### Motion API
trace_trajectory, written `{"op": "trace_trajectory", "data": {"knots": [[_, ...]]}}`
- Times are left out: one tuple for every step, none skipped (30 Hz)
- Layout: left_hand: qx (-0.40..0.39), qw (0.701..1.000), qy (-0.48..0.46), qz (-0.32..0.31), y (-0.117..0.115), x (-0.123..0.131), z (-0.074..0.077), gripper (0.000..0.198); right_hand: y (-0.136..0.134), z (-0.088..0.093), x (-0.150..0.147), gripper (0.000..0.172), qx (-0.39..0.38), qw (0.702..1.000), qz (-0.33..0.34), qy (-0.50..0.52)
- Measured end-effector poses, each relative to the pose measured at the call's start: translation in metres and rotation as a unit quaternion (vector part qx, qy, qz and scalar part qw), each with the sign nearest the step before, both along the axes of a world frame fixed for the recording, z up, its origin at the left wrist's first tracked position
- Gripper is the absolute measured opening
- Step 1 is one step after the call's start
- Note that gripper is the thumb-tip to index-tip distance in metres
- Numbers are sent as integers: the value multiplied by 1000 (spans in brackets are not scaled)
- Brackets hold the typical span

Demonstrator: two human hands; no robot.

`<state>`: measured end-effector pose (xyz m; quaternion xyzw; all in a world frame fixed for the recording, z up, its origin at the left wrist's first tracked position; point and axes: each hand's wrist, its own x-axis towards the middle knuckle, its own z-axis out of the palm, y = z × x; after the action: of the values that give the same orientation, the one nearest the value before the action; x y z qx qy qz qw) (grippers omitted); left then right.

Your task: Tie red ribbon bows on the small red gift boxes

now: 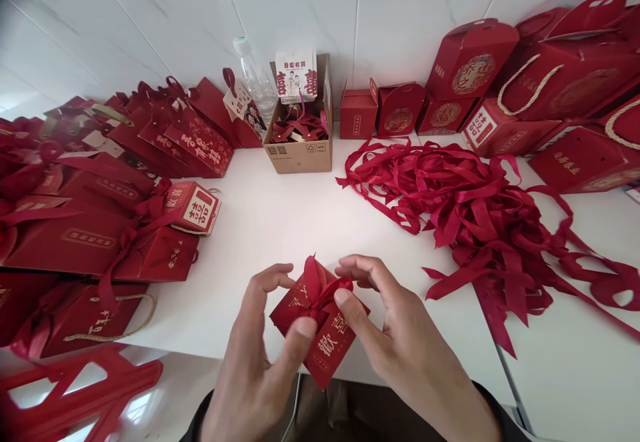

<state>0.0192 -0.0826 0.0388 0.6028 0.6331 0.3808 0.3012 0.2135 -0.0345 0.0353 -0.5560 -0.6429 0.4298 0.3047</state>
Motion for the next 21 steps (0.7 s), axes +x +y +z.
{"op": "trace_trajectory", "data": {"knots": [[-10,1000,-3,1,3,4,0,28,0,1,0,32,-8,1000,5,-8],[-24,1000,-17,2,7,8,0,24,0,2,-1,31,-18,1000,7,-14],[-43,998,-42,7,9,10,0,18,0,3,-1,33,-25,999,8,-19],[-60,996,-72,16,11,11,1,16,-1,4,0,34,-30,999,7,-22],[-71,992,-99,26,11,10,1,20,-1,4,1,35,-30,999,6,-21],[-77,989,-119,35,11,9,1,25,-1,4,2,35,-30,999,9,-18],[-79,988,-130,40,9,6,1,27,-1,4,3,34,-31,999,14,-15],[-78,987,-132,40,7,3,1,27,-2,4,4,33,-34,999,18,-10],[-76,988,-130,35,5,1,1,27,-2,4,4,32,-37,999,19,-6],[-74,989,-127,30,2,-2,0,25,-2,5,4,31,-39,999,18,-3],[-70,990,-123,25,-1,-3,-2,24,-3,6,3,31,-39,999,14,-3],[-66,991,-118,22,-4,-5,-4,23,-2,6,1,31,-39,999,10,-6],[-59,992,-112,17,-7,-7,-7,24,-2,7,0,32,-39,999,5,-9],[-53,993,-107,12,-9,-9,-11,26,-2,8,-1,34,-39,999,-1,-12],[-51,993,-104,5,-11,-12,-15,28,-1,7,-1,35,-41,999,-4,-11],[-53,993,-105,-4,-13,-16,-19,30,-1,5,0,35,-45,999,-10,-7],[-58,992,-110,-10,-14,-20,-23,32,-1,3,2,35,-46,999,-19,-4],[-64,990,-121,-22,-15,-25,-26,34,-1,-2,5,35,-46,999,-29,-3],[-63,988,-135,-40,-15,-30,-28,37,-2,-7,9,34,-43,998,-38,-3],[-57,985,-147,-65,-15,-34,-29,41,-2,-14,13,33,-35,998,-45,-4],[-46,983,-153,-92,-15,-37,-29,47,-3,-22,17,33,-27,999,-46,-4]]}}
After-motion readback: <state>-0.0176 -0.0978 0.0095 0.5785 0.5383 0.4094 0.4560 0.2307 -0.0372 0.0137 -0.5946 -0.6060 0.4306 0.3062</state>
